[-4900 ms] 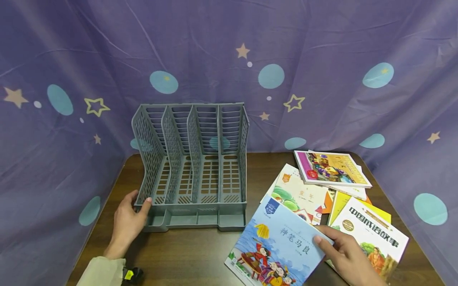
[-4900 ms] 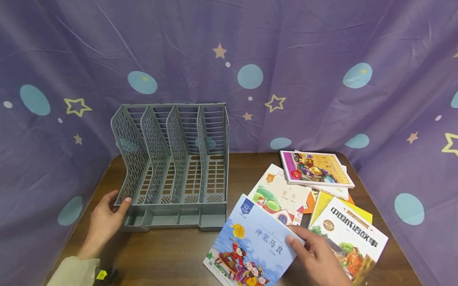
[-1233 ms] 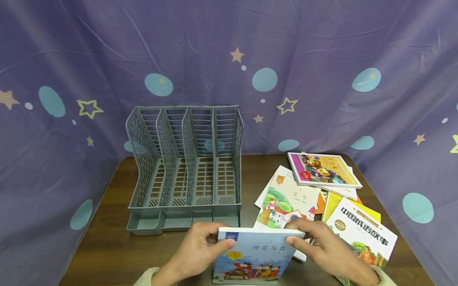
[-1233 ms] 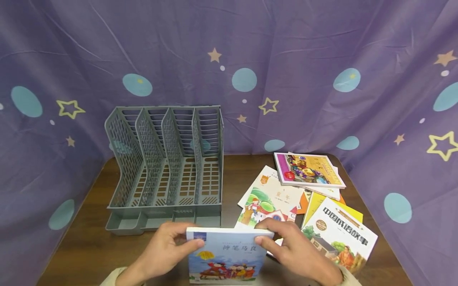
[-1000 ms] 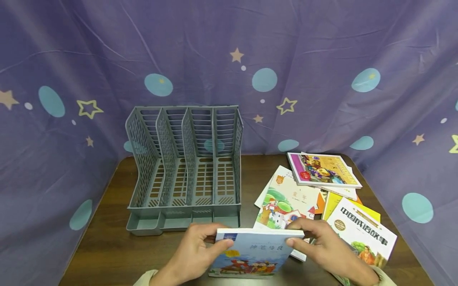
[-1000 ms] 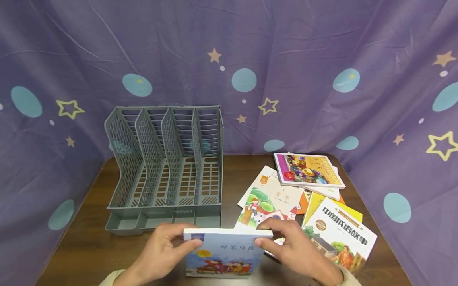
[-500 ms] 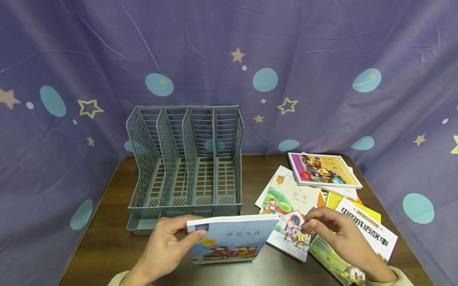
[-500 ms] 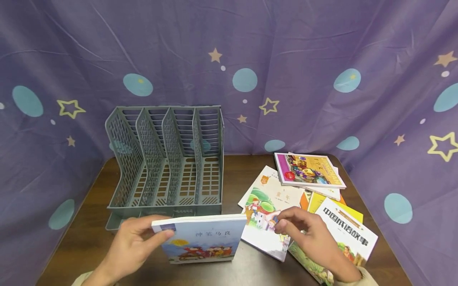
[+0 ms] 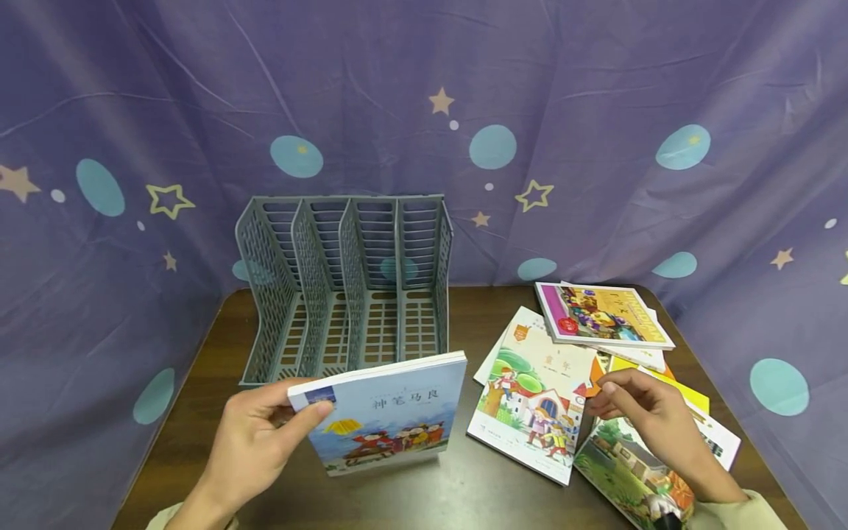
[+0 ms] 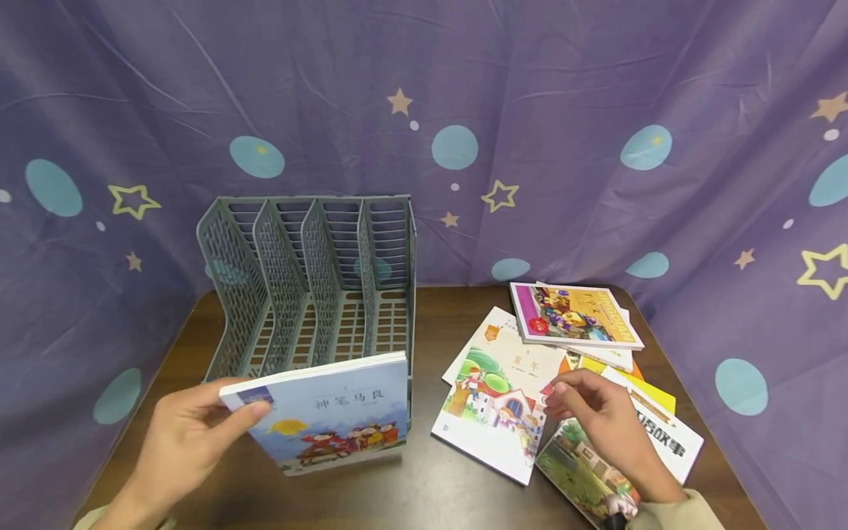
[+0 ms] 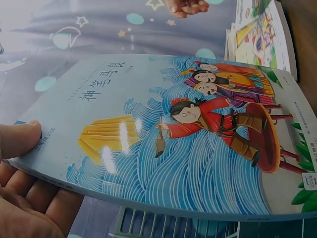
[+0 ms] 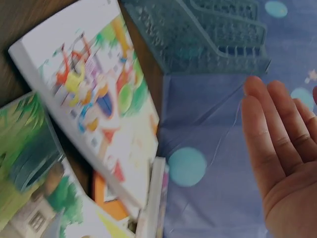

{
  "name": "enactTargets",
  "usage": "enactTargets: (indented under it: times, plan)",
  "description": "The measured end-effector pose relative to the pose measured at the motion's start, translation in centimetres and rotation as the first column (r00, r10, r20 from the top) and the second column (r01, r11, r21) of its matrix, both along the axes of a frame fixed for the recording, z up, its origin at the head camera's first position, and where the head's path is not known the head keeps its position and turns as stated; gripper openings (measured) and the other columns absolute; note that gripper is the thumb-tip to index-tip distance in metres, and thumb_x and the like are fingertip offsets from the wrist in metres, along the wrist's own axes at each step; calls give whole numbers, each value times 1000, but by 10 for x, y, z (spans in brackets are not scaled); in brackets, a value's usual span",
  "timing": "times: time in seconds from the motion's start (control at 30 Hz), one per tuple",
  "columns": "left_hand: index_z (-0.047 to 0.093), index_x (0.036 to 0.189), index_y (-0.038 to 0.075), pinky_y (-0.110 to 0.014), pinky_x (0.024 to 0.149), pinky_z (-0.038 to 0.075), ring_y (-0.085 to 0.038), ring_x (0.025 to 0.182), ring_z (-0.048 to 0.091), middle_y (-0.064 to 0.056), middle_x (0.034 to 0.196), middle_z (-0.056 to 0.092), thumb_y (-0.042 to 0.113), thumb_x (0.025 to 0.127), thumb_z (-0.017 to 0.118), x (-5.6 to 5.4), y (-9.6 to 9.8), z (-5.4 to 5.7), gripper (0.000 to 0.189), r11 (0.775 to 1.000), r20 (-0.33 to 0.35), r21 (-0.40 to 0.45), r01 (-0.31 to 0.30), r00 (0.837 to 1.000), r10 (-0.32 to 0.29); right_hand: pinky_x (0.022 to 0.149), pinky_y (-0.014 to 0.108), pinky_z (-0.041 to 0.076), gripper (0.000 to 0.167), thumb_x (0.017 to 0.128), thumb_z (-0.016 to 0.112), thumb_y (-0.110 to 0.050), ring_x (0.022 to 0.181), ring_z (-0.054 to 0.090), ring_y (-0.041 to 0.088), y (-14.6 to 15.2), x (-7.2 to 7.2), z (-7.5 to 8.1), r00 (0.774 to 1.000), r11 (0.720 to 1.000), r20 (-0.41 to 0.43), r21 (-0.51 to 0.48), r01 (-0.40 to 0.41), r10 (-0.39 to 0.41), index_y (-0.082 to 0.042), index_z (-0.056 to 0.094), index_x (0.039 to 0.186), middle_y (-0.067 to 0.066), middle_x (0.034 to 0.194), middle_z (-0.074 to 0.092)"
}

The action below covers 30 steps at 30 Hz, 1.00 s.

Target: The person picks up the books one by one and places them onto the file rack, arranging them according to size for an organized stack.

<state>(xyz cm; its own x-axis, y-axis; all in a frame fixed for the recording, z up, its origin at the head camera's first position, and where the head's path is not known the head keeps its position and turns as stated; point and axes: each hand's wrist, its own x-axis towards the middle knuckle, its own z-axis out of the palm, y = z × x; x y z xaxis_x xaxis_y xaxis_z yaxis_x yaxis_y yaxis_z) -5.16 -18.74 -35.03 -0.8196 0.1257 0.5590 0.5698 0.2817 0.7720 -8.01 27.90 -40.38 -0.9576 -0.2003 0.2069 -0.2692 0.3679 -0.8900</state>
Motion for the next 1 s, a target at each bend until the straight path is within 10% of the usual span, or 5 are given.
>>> enactTargets:
  times: [0.3,0.8,1.0]
  plan:
    - [71,88,-3,-21,53,53,-5,63,64,4,78,71,-17,73,72,0,-23,10,22,990,111,-34,-140,984,143,66,37,57,29,100,50,-22,76,69,24,42,-22,-33,980,983,90,52,176,-180,5,58,110,17,90,67]
    - [70,82,-9,-15,49,48,-2,54,61,5,69,70,-22,69,72,-4,-45,36,18,944,49,-46,-328,943,330,65,31,57,25,96,58,-28,74,71,21,127,-23,-68,883,915,316,-90,392,-347,-6,61,108,5,85,71]
    - [69,84,-13,-13,45,44,0,50,57,4,68,70,-20,70,72,-8,-54,44,16,906,27,18,-424,906,423,69,33,57,50,97,52,-41,81,70,19,132,-21,-69,852,922,362,64,381,-377,3,51,120,0,91,72]
